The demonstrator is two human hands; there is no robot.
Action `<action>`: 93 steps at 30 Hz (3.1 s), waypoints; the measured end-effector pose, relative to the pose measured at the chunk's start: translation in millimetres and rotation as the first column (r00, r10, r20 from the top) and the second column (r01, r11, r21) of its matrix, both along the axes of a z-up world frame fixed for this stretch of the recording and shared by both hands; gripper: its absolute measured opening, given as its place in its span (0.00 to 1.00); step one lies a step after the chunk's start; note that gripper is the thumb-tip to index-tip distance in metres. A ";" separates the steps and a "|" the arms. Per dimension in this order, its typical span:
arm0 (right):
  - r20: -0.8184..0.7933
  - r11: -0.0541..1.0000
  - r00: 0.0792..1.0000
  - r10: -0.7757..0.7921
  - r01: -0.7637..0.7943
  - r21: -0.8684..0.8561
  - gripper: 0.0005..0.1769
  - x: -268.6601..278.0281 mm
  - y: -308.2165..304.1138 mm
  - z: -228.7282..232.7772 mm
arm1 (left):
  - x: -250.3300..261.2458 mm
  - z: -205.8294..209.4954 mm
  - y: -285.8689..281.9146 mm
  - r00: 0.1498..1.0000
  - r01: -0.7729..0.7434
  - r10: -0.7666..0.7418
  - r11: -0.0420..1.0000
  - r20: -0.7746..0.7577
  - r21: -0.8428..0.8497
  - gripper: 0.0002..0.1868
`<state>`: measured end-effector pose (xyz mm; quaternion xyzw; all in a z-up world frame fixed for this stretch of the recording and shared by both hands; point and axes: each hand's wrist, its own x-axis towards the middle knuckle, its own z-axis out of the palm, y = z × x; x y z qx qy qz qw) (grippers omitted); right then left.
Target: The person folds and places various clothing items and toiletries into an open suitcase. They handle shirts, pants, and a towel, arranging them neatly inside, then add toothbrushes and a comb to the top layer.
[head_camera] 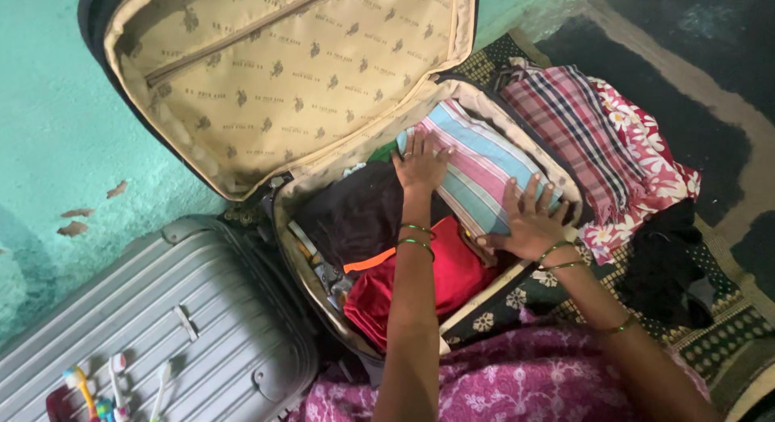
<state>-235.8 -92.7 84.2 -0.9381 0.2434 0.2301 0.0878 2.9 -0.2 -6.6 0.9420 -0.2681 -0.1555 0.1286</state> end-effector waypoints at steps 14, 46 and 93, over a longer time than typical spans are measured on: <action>0.185 0.986 0.970 0.155 -0.164 0.035 0.73 -14.0 -36.7 1.7 | -125.2 74.1 5.9 0.953 0.300 -0.301 0.950 0.008 0.088 0.52; 0.656 0.964 0.717 0.236 -0.259 -0.062 0.39 131.3 13.9 -56.6 | -148.8 69.8 191.4 0.842 -0.178 0.192 0.981 0.504 -0.078 0.59; -0.106 0.964 0.958 -0.265 0.262 -0.044 0.77 43.2 34.2 0.8 | -199.3 108.0 215.3 0.928 -0.190 0.172 0.982 0.332 0.023 0.68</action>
